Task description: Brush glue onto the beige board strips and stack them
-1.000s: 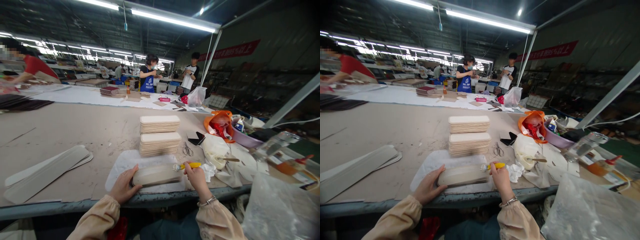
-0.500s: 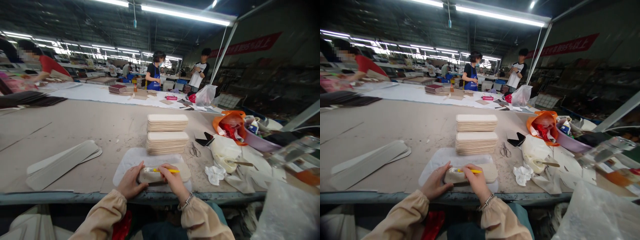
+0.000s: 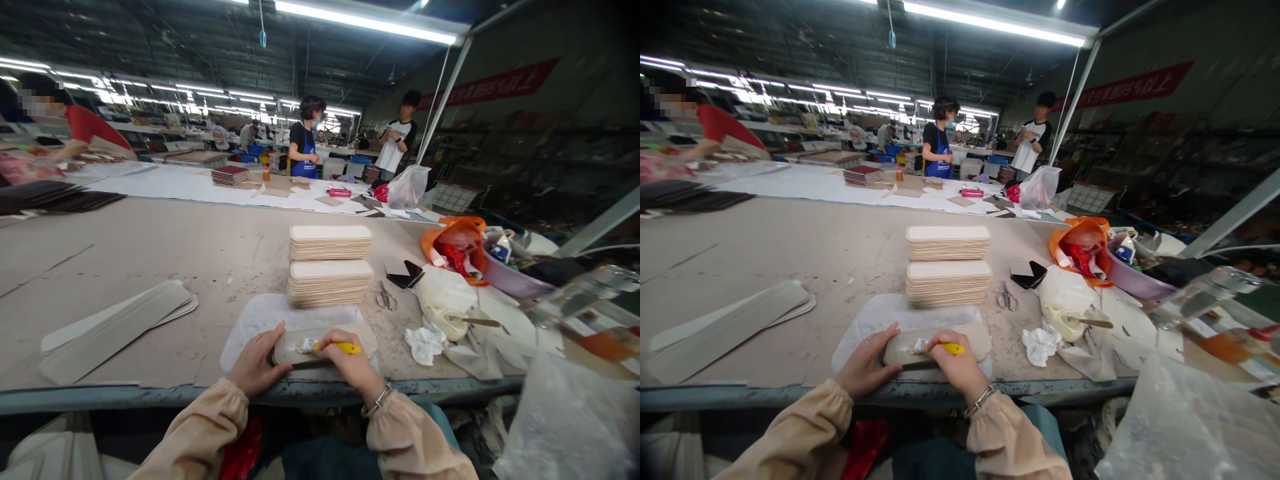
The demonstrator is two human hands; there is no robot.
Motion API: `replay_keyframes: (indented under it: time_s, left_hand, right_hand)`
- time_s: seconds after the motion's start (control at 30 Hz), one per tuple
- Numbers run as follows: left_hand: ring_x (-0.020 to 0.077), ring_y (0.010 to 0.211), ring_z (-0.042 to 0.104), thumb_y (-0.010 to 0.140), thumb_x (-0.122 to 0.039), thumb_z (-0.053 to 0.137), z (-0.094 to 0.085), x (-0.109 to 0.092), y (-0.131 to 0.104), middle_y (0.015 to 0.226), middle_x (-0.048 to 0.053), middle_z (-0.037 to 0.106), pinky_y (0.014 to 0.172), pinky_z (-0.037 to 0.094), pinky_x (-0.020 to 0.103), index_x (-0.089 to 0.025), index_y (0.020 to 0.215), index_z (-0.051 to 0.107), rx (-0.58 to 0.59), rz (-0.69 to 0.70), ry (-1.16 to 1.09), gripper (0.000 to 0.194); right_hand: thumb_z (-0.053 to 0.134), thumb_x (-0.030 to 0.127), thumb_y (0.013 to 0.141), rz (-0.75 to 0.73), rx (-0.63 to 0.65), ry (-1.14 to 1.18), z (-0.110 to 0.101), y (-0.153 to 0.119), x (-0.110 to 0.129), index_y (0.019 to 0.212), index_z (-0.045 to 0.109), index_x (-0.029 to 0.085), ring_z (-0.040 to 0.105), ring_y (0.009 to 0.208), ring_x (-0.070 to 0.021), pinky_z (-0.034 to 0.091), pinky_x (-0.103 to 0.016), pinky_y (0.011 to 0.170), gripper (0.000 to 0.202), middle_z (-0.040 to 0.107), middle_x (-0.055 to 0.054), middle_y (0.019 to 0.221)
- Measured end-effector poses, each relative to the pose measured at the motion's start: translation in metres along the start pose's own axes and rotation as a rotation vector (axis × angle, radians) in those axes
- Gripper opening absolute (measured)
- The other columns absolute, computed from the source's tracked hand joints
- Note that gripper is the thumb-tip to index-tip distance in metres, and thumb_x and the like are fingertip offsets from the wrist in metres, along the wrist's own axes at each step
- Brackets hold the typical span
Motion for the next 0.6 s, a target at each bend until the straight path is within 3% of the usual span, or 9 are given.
replay_keyframes:
  time_s: [0.27,0.37,0.47,0.6]
  left_hand:
    - [0.0267,0.117,0.049,0.075,-0.049,0.059,-0.001,-0.001,0.001,0.130,0.011,0.052,0.099,0.039,0.039,-0.021,0.141,0.025,-0.010,0.025,0.052,0.079]
    - [0.0269,0.116,0.049,0.075,-0.049,0.058,0.000,-0.002,0.001,0.128,0.011,0.053,0.098,0.039,0.040,-0.021,0.141,0.024,0.001,0.019,0.063,0.079]
    - [0.0277,0.116,0.049,0.074,-0.048,0.060,-0.001,-0.003,0.001,0.127,0.011,0.054,0.098,0.040,0.042,-0.020,0.141,0.022,-0.004,0.020,0.057,0.081]
    - [0.0281,0.117,0.048,0.073,-0.048,0.062,-0.001,-0.002,0.000,0.128,0.011,0.053,0.097,0.040,0.043,-0.021,0.142,0.020,0.002,0.019,0.035,0.085]
  right_hand:
    - [0.048,0.022,0.069,0.145,-0.151,-0.181,-0.094,-0.021,-0.021,0.063,0.067,0.020,0.058,0.074,-0.0203,0.041,-0.029,0.069,0.020,0.064,-0.001,0.068]
    - [0.050,0.023,0.069,0.192,-0.234,-0.197,-0.114,-0.028,-0.024,0.065,0.066,0.019,0.056,0.072,-0.0187,0.039,-0.028,0.067,0.017,0.062,0.000,0.068]
    - [0.052,0.027,0.072,0.210,-0.234,-0.036,-0.098,-0.027,-0.023,0.072,0.065,0.018,0.049,0.059,-0.0138,0.036,-0.024,0.056,0.016,0.055,0.001,0.062]
    - [0.053,0.032,0.076,0.220,-0.085,0.224,-0.038,-0.013,-0.016,0.077,0.063,0.017,0.039,0.049,-0.0094,0.029,-0.022,0.047,0.018,0.049,0.003,0.059]
Point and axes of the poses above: each hand's wrist, its own y-axis towards the middle knuckle, its own z-axis out of the palm, x = y × z, the point moved 5 cm from there along y, towards the middle knuckle
